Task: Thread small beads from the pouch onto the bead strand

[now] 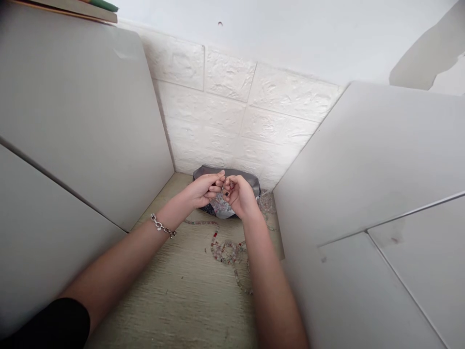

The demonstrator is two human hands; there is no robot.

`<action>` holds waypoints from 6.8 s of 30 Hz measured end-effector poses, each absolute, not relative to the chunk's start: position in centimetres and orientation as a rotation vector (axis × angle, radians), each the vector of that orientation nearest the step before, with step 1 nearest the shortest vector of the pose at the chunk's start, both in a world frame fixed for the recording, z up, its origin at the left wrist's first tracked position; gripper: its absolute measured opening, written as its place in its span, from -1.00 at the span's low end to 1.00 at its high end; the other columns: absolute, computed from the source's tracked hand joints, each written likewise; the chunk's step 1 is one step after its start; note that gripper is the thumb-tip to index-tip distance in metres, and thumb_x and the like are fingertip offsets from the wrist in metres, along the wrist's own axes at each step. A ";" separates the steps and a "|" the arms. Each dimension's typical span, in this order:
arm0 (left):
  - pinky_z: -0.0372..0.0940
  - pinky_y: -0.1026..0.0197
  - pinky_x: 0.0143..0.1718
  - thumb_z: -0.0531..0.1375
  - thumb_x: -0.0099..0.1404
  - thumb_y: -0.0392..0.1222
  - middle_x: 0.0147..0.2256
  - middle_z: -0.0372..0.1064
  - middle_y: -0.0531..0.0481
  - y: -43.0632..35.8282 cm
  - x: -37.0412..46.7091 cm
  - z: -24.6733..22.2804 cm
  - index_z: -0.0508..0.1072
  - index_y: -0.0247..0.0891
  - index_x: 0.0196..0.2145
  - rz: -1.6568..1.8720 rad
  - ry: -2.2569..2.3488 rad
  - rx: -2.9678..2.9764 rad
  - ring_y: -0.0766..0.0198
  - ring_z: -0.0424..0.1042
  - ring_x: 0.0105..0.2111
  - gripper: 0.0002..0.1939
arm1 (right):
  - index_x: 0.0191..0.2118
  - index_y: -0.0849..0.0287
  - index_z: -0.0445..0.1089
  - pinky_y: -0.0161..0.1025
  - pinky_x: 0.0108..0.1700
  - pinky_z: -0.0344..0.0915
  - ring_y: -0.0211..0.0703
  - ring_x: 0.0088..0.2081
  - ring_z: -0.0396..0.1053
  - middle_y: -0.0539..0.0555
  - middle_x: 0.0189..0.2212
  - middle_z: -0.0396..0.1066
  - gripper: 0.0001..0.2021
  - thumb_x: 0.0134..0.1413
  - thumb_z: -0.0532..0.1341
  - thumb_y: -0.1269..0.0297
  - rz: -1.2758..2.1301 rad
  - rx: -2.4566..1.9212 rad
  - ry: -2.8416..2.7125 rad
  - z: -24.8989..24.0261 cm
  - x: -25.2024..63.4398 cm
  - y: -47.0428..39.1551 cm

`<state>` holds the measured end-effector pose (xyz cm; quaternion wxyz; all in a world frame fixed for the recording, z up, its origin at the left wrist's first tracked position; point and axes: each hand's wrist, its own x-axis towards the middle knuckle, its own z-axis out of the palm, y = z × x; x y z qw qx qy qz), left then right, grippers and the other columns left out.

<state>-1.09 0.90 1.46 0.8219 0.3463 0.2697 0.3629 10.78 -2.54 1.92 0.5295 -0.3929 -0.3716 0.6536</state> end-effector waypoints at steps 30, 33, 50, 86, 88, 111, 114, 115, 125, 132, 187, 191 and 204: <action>-0.30 0.37 -0.75 0.17 0.05 -0.20 -0.71 0.02 0.16 0.7 -1.1 1.0 0.34 -0.34 -0.58 0.849 0.824 1.165 0.59 -0.18 -0.77 -0.84 | -0.57 0.15 0.03 -0.37 -0.65 -0.38 -0.45 -0.70 -0.29 -0.16 -0.73 -0.19 -0.86 -0.18 0.04 0.26 1.519 -1.345 -1.089 1.6 10.4 -2.5; -0.31 0.38 -0.76 0.18 0.04 -0.21 -0.69 -0.01 0.18 0.7 -1.3 1.4 0.30 -0.33 -0.59 0.864 0.737 1.137 0.60 -0.18 -0.76 -0.83 | -0.48 0.13 0.11 -0.37 -0.66 -0.29 -0.42 -0.68 -0.23 -0.15 -0.71 -0.14 -0.76 -0.07 0.03 0.05 1.469 -1.284 -1.170 1.5 10.9 -2.5; 0.03 0.53 -0.77 -0.08 0.15 -0.50 -0.65 0.06 0.12 -0.2 -0.8 3.4 0.30 -0.40 -0.39 0.947 0.458 0.332 0.57 0.09 -0.74 -0.80 | -0.53 0.16 0.40 -0.32 -0.35 0.16 -0.34 -0.43 0.20 -0.03 -0.49 0.32 -0.88 -0.13 0.15 0.28 0.670 -1.113 -1.269 8.5 14.1 -6.6; 0.25 0.52 -0.57 0.05 0.19 -0.38 -0.54 0.37 -0.04 1.7 -1.0 -0.3 0.42 -0.46 -0.44 0.720 0.568 0.737 0.51 0.34 -0.56 -0.83 | -0.27 0.15 0.42 -0.25 -0.21 0.18 -0.20 -0.26 0.35 0.05 -0.32 0.45 -0.74 -0.06 0.03 0.37 0.403 -1.595 -1.876 4.7 13.4 -3.8; 0.24 0.53 -0.58 0.07 0.19 -0.35 -0.52 0.38 -0.05 1.9 -1.2 -0.5 0.43 -0.45 -0.41 0.701 0.555 0.750 0.51 0.35 -0.55 -0.85 | -0.12 0.16 0.34 -0.25 -0.20 0.19 -0.21 -0.27 0.35 0.04 -0.33 0.45 -0.66 -0.08 0.05 0.38 0.446 -1.582 -1.822 4.4 13.6 -3.6; -0.22 0.54 -0.84 0.08 0.20 -0.19 -0.63 0.04 0.14 2.0 -1.6 -0.9 0.33 -0.39 -0.50 0.512 0.454 0.725 0.64 -0.09 -0.77 -0.79 | -0.56 0.15 -0.02 -0.35 -0.51 -0.08 -0.32 -0.53 -0.06 -0.07 -0.60 -0.05 -0.79 -0.01 -0.10 0.18 0.852 -1.581 -1.837 5.4 13.2 -4.9; -0.20 0.55 -0.83 0.10 0.18 -0.26 -0.62 0.07 0.15 2.0 -1.6 -1.1 0.34 -0.39 -0.48 0.511 0.405 0.758 0.65 -0.09 -0.77 -0.86 | -0.59 0.16 0.01 -0.35 -0.52 -0.10 -0.34 -0.55 -0.07 -0.08 -0.63 -0.06 -0.80 -0.06 -0.09 0.22 0.858 -1.558 -1.875 5.5 13.2 -4.8; -0.20 0.55 -0.83 0.10 0.18 -0.28 -0.61 0.09 0.14 2.0 -1.6 -1.1 0.34 -0.39 -0.48 0.513 0.396 0.767 0.65 -0.08 -0.77 -0.87 | -0.61 0.16 0.02 -0.35 -0.52 -0.10 -0.34 -0.56 -0.08 -0.08 -0.64 -0.07 -0.81 -0.07 -0.09 0.23 0.858 -1.552 -1.875 5.6 13.1 -4.8; -0.17 0.55 -0.84 0.11 0.16 -0.27 -0.61 0.14 0.12 1.7 -1.6 -0.9 0.35 -0.38 -0.50 0.519 0.360 0.770 0.64 -0.04 -0.77 -0.87 | -0.66 0.16 -0.06 -0.34 -0.54 -0.17 -0.36 -0.57 -0.18 -0.08 -0.65 -0.19 -0.82 -0.15 -0.08 0.29 0.797 -1.577 -1.860 5.7 12.8 -5.1; -0.18 0.55 -0.84 0.10 0.18 -0.22 -0.61 0.14 0.11 1.4 -1.3 -0.9 0.32 -0.37 -0.52 0.529 0.345 0.731 0.64 -0.05 -0.77 -0.82 | -0.63 0.15 -0.12 -0.34 -0.54 -0.19 -0.36 -0.56 -0.19 -0.07 -0.64 -0.20 -0.82 -0.14 -0.08 0.27 0.747 -1.565 -1.864 5.5 12.8 -5.0; -0.20 0.56 -0.86 0.02 0.25 -0.22 -0.66 0.04 0.15 0.8 -0.8 -0.1 0.32 -0.39 -0.51 0.537 0.391 0.560 0.65 -0.06 -0.79 -0.75 | -0.63 0.16 -0.12 -0.34 -0.57 -0.19 -0.36 -0.57 -0.16 -0.07 -0.66 -0.17 -0.79 -0.13 -0.07 0.22 0.645 -1.623 -1.868 5.3 12.8 -4.8; -0.22 0.56 -0.85 0.03 0.24 -0.22 -0.66 0.04 0.15 0.8 -0.8 0.0 0.31 -0.38 -0.52 0.540 0.405 0.576 0.65 -0.07 -0.78 -0.76 | -0.64 0.16 -0.11 -0.34 -0.57 -0.19 -0.37 -0.57 -0.17 -0.07 -0.67 -0.17 -0.79 -0.14 -0.07 0.22 0.626 -1.640 -1.878 5.2 12.8 -4.7; -0.30 0.47 -0.77 0.14 0.13 -0.25 -0.70 -0.03 0.19 0.5 -0.4 0.0 0.23 -0.35 -0.57 0.583 0.585 0.817 0.62 -0.13 -0.76 -0.81 | -0.62 0.19 0.20 -0.34 -0.54 -0.11 -0.33 -0.59 0.00 -0.04 -0.67 0.14 -0.74 -0.06 -0.04 0.18 0.402 -1.833 -2.056 4.4 12.7 -4.4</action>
